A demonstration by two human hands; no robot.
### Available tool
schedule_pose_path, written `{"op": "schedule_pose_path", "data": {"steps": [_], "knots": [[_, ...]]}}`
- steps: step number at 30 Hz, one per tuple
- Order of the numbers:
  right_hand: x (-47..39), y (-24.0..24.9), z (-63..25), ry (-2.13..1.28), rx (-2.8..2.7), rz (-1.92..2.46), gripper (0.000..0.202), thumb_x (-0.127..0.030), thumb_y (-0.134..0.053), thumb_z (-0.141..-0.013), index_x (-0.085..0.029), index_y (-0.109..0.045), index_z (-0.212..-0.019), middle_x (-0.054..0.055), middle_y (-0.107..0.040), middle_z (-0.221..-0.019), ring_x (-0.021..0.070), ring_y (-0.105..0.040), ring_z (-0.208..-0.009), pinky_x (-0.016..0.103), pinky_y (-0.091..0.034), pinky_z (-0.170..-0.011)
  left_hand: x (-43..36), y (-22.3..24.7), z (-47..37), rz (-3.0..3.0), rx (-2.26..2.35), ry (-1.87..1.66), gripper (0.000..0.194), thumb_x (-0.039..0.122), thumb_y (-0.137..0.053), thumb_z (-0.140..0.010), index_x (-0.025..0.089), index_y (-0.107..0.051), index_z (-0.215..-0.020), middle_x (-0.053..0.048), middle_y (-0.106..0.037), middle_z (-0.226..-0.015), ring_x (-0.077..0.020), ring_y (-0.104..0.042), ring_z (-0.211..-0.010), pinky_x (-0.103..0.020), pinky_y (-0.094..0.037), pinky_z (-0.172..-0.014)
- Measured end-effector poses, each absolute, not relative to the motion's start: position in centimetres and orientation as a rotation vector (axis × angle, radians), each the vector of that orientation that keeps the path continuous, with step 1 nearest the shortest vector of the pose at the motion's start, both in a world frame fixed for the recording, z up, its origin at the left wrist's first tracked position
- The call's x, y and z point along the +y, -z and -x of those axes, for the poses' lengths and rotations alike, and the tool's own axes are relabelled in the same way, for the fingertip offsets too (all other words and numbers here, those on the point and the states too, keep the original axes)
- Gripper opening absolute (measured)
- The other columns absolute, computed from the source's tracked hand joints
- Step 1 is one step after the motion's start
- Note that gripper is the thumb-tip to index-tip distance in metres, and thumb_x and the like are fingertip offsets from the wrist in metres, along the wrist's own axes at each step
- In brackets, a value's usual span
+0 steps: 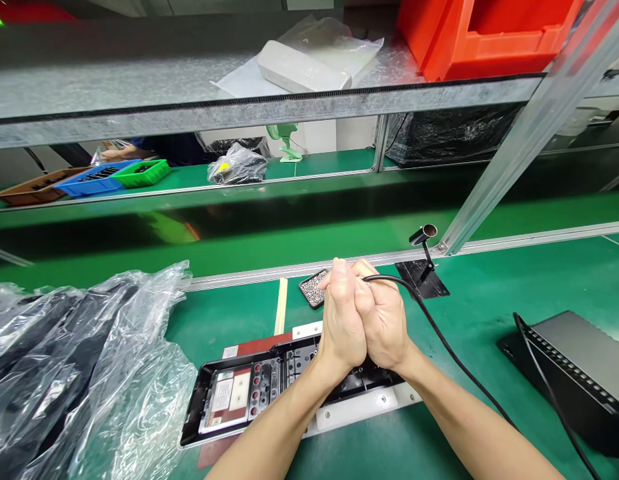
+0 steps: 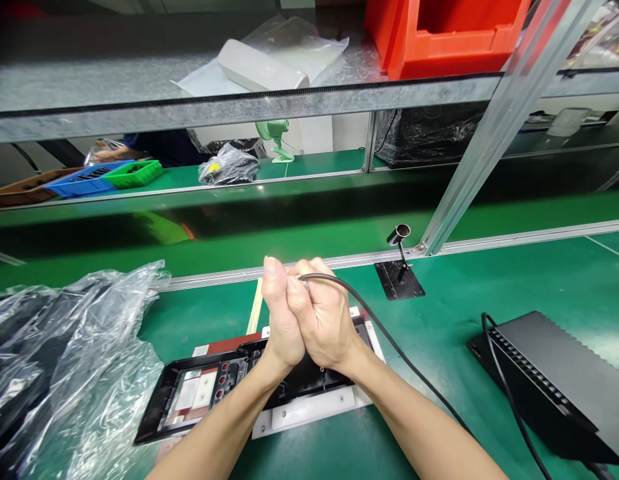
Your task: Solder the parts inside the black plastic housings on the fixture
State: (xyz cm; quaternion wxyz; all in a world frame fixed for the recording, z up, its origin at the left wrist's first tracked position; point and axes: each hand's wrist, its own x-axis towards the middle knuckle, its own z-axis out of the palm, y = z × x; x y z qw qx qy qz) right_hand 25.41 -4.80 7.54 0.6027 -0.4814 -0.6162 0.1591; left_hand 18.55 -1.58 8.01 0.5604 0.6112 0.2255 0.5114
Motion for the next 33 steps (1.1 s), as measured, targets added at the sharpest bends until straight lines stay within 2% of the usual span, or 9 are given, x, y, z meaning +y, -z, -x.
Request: {"op": "schedule_pose_path", "data": {"steps": [7,12,18,24,29,33], "knots": [[-4.80,-7.29,-25.36,-0.364,-1.412,1.145,0.048,-0.049,-0.032,-0.105,-0.023,-0.070,-0.091,0.006,-0.066,-0.087,0.0221,-0.057,-0.086,0.040,-0.047,-0.082,-1.67,-7.82,-18.77,-1.442,0.523,-1.257,0.061,0.065,-0.021,-0.103,0.025,-0.036,-0.061,-0.003,-0.042,-0.065,-0.0197,-0.046,-0.065,-0.039,-0.045,-0.066],[-4.75,-7.31,-25.43,-0.358,-1.415,1.141,0.051,-0.050,-0.031,-0.106,-0.023,-0.073,-0.096,0.006,-0.065,-0.084,0.0223,-0.057,-0.085,0.041,-0.046,-0.082,-1.61,-7.71,-18.80,-1.496,0.545,-1.238,0.061,0.065,-0.018,-0.104,0.025,-0.039,-0.063,-0.003,-0.045,-0.066,-0.0194,-0.044,-0.065,-0.040,-0.046,-0.068],[-4.76,-7.31,-25.43,-0.360,-1.401,1.137,0.052,-0.050,-0.030,-0.106,-0.022,-0.073,-0.093,0.007,-0.063,-0.081,0.0224,-0.056,-0.083,0.040,-0.046,-0.078,-1.60,-7.96,-18.89,-1.500,0.532,-1.233,0.062,0.067,-0.019,-0.103,0.025,-0.040,-0.062,-0.002,-0.045,-0.064,-0.0190,-0.043,-0.064,-0.039,-0.045,-0.068],[-4.75,-7.23,-25.35,-0.352,-1.425,1.138,0.051,-0.049,-0.031,-0.106,-0.022,-0.072,-0.092,0.007,-0.067,-0.085,0.0221,-0.057,-0.084,0.041,-0.047,-0.082,-1.64,-7.65,-18.71,-1.500,0.546,-1.244,0.062,0.067,-0.019,-0.103,0.025,-0.041,-0.064,-0.003,-0.045,-0.067,-0.0200,-0.045,-0.067,-0.040,-0.045,-0.068],[-4.70,-7.21,-25.41,-0.368,-1.410,1.145,0.053,-0.050,-0.031,-0.105,-0.022,-0.073,-0.089,0.007,-0.066,-0.081,0.0227,-0.058,-0.084,0.041,-0.049,-0.079,-1.68,-7.80,-18.61,-1.534,0.546,-1.224,0.062,0.066,-0.015,-0.104,0.024,-0.038,-0.063,-0.003,-0.046,-0.067,-0.0196,-0.044,-0.067,-0.041,-0.043,-0.072],[-4.67,-7.16,-25.46,-0.368,-1.406,1.152,0.053,-0.052,-0.030,-0.105,-0.023,-0.074,-0.095,0.007,-0.065,-0.082,0.0229,-0.058,-0.085,0.041,-0.049,-0.080,-1.70,-7.91,-18.59,-1.534,0.550,-1.201,0.063,0.066,-0.013,-0.103,0.024,-0.039,-0.064,-0.003,-0.047,-0.067,-0.0198,-0.044,-0.068,-0.041,-0.042,-0.074]]}}
